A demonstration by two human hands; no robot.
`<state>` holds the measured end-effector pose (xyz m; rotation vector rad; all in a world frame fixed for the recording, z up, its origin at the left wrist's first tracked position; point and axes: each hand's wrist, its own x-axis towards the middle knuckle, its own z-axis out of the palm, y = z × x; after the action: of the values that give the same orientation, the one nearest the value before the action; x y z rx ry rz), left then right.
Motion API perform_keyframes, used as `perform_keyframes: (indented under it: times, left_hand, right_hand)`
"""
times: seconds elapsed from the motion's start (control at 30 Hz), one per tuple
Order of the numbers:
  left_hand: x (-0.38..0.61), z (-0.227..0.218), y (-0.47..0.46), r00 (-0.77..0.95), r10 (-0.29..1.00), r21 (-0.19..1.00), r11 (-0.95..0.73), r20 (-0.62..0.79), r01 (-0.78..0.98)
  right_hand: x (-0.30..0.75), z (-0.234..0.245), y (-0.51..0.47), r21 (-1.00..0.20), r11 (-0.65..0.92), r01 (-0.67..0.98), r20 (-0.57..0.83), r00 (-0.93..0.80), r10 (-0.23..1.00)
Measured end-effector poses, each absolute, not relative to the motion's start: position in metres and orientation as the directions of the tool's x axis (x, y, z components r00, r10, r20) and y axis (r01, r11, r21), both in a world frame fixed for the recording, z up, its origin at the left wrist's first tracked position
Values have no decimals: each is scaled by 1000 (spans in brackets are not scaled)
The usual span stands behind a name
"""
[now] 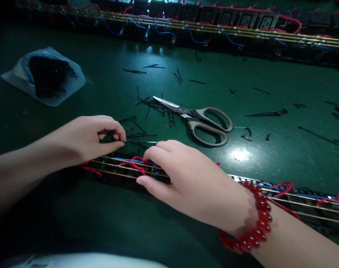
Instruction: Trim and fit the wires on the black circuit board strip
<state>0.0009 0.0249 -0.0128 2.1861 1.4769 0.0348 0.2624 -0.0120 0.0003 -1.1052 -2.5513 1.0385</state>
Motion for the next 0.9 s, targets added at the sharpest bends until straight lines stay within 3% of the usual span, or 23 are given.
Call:
perform_keyframes:
  times: [0.17, 0.3, 0.43, 0.5, 0.57, 0.77, 0.9]
  left_hand:
    - [2, -12, 25, 438, 874, 421, -324, -210, 847]
    - [-1, -11, 22, 523, 849, 427, -449, -69, 785]
    - [-1, -4, 3, 632, 747, 315, -662, 204, 681]
    - [1, -1, -9, 692, 603, 187, -791, 397, 582]
    - [5, 0, -19, 718, 511, 148, -849, 472, 507]
    - [10, -8, -20, 739, 442, 233, -897, 508, 376]
    - [9, -10, -19, 747, 431, 263, -902, 506, 343]
  right_hand:
    - [265, -1, -12, -653, 498, 570, -93, -713, 695]
    - [266, -3, -13, -652, 513, 558, -69, -718, 693]
    - [266, -4, -13, -660, 517, 544, -48, -718, 694]
    - [265, -4, -13, -672, 505, 542, -48, -713, 700]
    - [265, -3, -13, -685, 497, 532, -38, -708, 705]
    - [261, 1, -20, -671, 597, 441, 168, -693, 701]
    - [253, 3, -29, -680, 559, 474, 219, -596, 772]
